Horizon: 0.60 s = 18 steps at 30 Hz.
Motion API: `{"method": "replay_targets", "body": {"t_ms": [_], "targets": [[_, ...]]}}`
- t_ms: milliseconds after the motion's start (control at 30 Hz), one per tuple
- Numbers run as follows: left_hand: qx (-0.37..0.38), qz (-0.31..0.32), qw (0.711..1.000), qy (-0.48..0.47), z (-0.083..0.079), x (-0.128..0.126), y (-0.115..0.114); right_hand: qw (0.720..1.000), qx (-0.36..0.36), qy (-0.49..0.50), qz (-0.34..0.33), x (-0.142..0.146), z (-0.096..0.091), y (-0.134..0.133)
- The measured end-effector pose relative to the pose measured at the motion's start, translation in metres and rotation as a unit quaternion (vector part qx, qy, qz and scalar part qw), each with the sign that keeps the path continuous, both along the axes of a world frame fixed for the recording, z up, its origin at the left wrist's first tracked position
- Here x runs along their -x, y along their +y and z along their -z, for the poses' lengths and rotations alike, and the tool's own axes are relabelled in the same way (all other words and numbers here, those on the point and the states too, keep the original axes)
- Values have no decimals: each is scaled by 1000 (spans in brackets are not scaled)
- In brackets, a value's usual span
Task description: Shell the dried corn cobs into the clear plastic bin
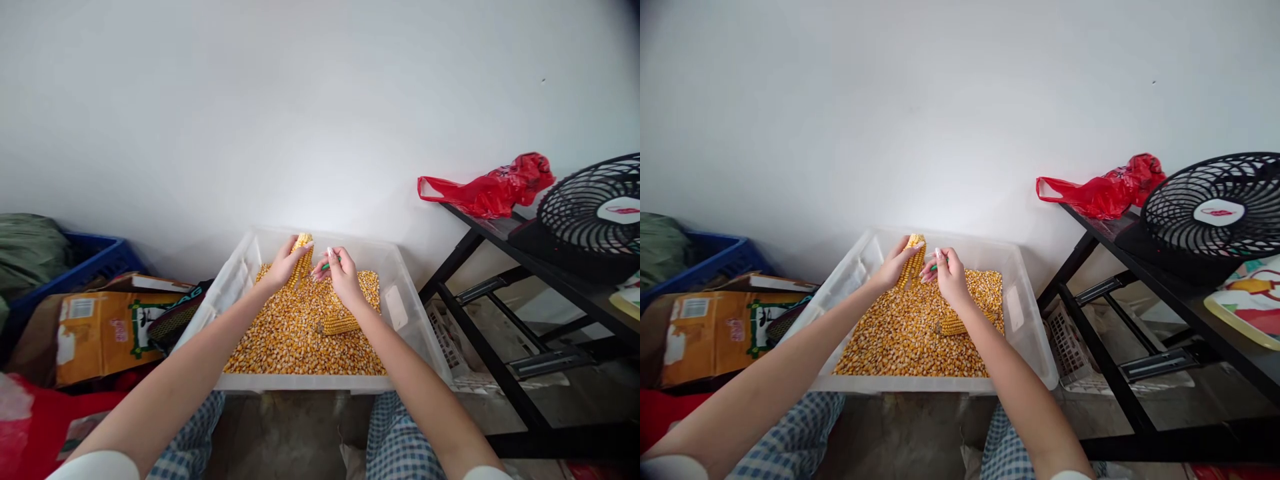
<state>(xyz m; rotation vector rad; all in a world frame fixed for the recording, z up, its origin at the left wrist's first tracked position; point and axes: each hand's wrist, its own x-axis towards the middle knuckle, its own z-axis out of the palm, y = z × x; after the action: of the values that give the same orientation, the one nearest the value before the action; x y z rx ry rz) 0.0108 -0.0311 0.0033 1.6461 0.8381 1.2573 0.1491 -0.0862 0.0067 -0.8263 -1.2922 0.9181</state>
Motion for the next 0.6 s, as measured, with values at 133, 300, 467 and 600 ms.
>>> {"method": "replay_targets", "body": {"t_ms": [133, 300, 467, 600], "targets": [[16, 4, 1000, -12, -2, -1, -2, 996, -61, -7, 67, 3, -1, -5], [-22, -7, 1000, 16, -2, -1, -1, 994, -71, -62, 58, 5, 2, -4], [-59, 14, 996, 65, -1, -1, -3, 998, -30, -39, 40, 4, 8, 1], [-50, 11, 997, 63, 0, -1, -3, 998, -35, -46, 33, 3, 5, -1]]}}
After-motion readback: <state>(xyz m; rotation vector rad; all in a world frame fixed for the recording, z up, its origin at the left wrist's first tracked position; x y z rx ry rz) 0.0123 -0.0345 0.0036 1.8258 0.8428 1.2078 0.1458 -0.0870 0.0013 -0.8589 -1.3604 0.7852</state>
